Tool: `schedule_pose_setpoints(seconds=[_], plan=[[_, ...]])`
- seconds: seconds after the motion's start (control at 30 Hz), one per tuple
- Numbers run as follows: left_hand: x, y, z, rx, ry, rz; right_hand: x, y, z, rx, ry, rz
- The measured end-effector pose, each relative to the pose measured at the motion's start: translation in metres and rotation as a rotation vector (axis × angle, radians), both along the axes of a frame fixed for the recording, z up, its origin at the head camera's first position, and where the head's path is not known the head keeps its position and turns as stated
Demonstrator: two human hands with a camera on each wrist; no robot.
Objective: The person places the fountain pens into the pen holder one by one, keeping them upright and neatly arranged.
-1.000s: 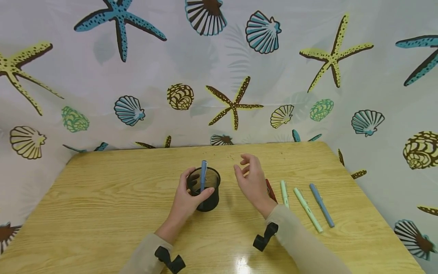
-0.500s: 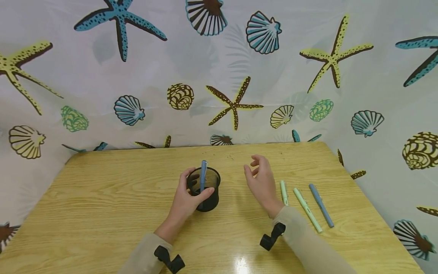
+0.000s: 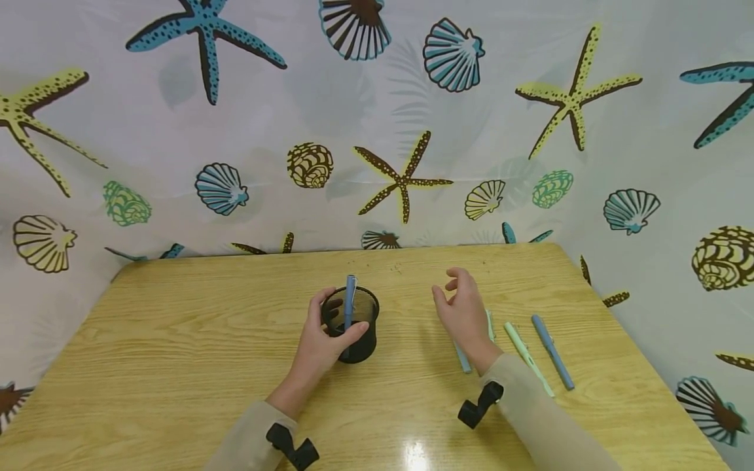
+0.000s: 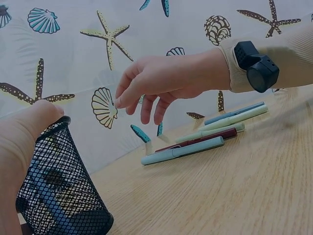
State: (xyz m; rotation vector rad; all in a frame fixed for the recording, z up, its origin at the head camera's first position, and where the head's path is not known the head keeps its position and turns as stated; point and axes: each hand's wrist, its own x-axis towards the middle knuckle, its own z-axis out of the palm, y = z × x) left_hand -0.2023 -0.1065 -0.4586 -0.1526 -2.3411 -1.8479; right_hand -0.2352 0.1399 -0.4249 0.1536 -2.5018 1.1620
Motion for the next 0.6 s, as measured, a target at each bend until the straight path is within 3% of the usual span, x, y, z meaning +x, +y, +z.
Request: schedule_pose_setpoints(seconds=[0.3, 0.6], plan=[[0.0, 0.0, 0.0, -0.005, 0.019, 0.003, -0.003, 0.008, -0.005, 0.079, -0.086, -0.031], [0.0, 0.0, -0.002, -0.006, 0.019, 0.006, -0.002, 0.012, -0.008, 0.184, -0.239, -0.016]])
